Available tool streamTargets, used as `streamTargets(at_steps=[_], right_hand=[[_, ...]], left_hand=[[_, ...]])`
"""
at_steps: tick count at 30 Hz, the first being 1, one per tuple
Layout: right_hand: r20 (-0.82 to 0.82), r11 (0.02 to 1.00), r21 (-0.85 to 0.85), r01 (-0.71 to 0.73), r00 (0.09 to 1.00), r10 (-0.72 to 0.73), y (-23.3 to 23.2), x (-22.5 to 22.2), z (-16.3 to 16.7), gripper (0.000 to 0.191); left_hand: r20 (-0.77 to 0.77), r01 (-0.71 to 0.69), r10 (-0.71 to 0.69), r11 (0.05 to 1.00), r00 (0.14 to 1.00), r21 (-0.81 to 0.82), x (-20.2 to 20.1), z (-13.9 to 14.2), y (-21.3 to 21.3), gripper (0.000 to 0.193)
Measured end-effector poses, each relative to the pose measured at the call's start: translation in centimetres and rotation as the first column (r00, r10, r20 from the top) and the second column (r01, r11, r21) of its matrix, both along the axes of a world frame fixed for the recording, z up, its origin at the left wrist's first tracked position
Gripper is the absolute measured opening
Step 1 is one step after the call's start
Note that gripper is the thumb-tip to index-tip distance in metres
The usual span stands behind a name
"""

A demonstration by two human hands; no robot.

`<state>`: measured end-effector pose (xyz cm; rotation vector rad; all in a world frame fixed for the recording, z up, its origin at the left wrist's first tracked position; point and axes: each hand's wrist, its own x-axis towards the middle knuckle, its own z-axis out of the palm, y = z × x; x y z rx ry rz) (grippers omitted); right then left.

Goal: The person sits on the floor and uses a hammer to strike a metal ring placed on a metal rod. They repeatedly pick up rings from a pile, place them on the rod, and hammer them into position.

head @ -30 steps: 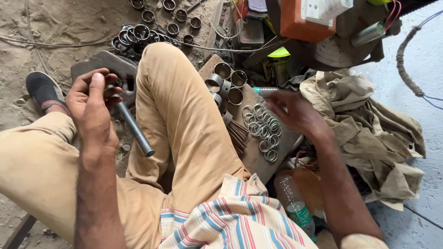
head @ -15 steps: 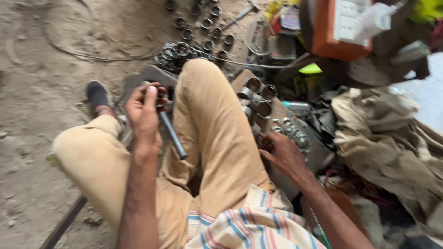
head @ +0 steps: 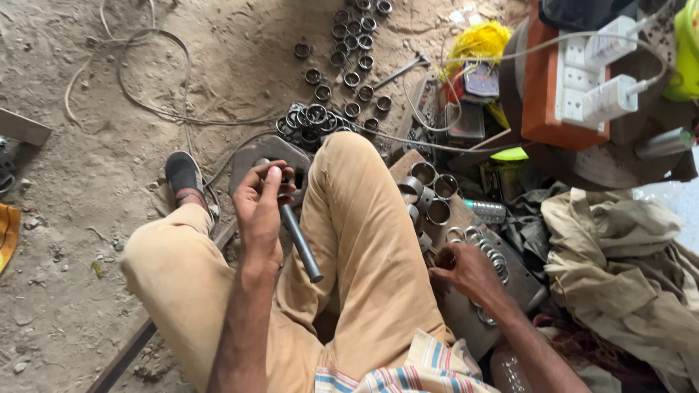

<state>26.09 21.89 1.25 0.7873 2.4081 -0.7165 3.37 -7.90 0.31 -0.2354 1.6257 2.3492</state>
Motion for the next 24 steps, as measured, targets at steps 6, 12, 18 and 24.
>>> streamTargets(at_steps=[6, 12, 18, 24], right_hand=[[0.198, 1.000, -0.014, 0.017, 0.980, -0.014, 2.7, -1.9, -1.2, 0.024], [0.093, 0.978, -0.143, -0.150, 0.982, 0.164, 4.8, -5.5, -2.5, 0.023], [0.400, 0.972, -0.023, -0.233, 0.889, 0.222, 2.8, -6.7, -3.8, 0.035], [0.375, 0.955, -0.111, -0.274, 0.879, 0.296, 2.8, -8.1, -5.8, 0.034]], left_hand=[[0.031, -0.066, 0.064, 0.995, 0.997, 0.076, -2.0, -0.9, -1.0, 0.015], [0.090, -0.104, 0.097, 0.991, 0.991, 0.079, -4.9, -0.2, -1.6, 0.016], [0.113, -0.072, 0.061, 0.992, 0.992, 0.102, -5.8, -0.3, -2.0, 0.017], [0.108, -0.050, 0.040, 0.995, 0.993, 0.087, -6.7, -0.7, -2.8, 0.017]])
